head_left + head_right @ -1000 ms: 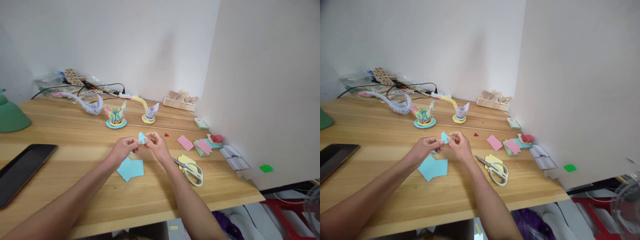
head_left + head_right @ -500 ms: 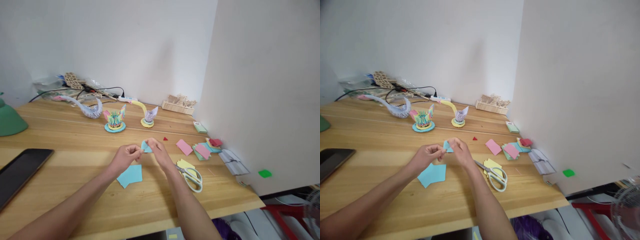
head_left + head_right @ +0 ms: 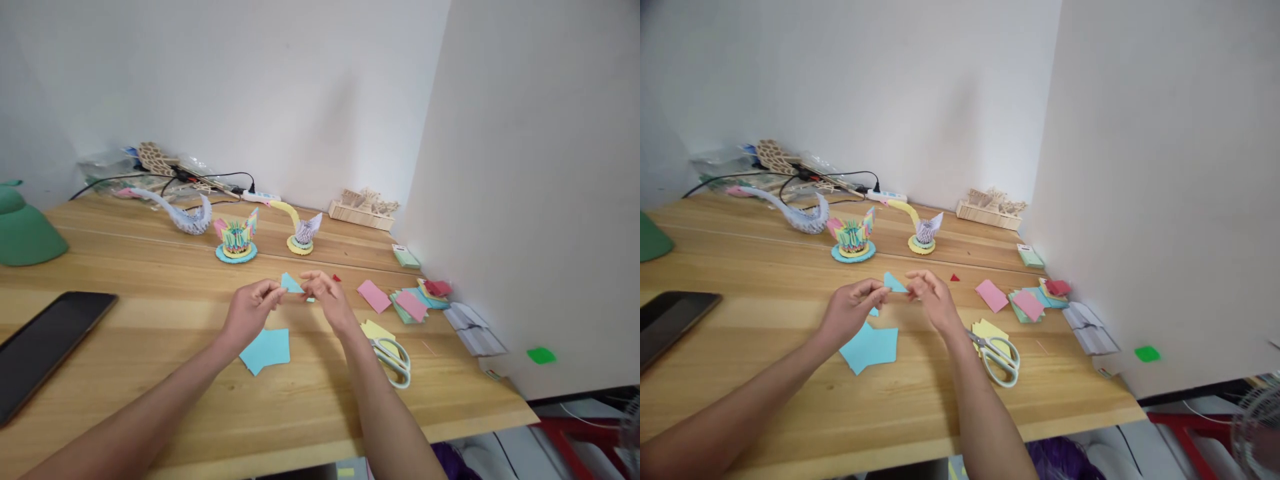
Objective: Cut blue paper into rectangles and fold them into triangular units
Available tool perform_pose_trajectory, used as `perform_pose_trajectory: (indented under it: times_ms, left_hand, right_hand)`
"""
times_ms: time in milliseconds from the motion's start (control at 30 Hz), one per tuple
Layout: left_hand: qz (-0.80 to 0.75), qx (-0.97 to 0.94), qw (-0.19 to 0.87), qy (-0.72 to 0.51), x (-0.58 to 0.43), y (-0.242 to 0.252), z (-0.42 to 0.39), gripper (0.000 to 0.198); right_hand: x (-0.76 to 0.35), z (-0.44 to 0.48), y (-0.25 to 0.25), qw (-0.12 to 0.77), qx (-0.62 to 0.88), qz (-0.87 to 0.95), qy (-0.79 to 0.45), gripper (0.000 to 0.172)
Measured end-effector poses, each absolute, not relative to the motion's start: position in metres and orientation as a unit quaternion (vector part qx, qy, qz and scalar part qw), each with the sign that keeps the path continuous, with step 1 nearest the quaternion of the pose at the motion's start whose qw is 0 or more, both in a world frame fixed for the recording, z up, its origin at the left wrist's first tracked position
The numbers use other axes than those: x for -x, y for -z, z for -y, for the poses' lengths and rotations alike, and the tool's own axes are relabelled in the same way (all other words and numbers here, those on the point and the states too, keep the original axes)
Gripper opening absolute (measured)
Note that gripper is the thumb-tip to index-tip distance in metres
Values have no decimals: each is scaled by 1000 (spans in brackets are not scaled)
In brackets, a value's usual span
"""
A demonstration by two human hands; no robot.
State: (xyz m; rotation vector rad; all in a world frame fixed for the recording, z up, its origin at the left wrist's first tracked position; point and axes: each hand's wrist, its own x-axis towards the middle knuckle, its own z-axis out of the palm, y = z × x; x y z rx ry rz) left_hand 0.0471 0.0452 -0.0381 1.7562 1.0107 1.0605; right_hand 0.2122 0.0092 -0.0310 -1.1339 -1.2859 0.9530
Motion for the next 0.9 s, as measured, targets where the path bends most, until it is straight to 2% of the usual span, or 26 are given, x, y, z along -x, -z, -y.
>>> perform_pose_trajectory:
  times_ms: [133,200,267,367,433,533,633,733,900]
  left_hand:
    - [-383,-690,433,-436,-47,41,-47,24]
    - [-364,-673,465,-445,-47,42,-48,22]
    - [-346,-640,524,-442,-46,41,-49,29]
    - [-311,-593,642,-373,-45,38,-51,39]
    - [-282,-568,702,-324,-44,37,-51,36]
    - [-272,-543,726,-324,-43,39,-52,27]
    - [-287,-528,712,-363,-43,42,-54,25]
    - [-310,-545,680,-379,-45,42,-55,26]
    - [-337,-615,598,-389,-47,40,-52,27]
  right_hand:
    - [-206,-8,32,539,514,551,-375,17]
    - [-205,-7,32,552,537,562,-301,10]
    - [-205,-5,31,550,545,599,-204,7]
    - [-207,-3,31,522,519,671,-89,13]
    - [-206,-3,34,504,492,708,-60,16]
    - [-203,-4,36,506,491,704,-89,19]
    - [-203,-5,34,540,519,623,-225,27]
    - [-203,-6,30,535,532,564,-335,27]
    - [-199,-5,30,512,566,566,-312,22]
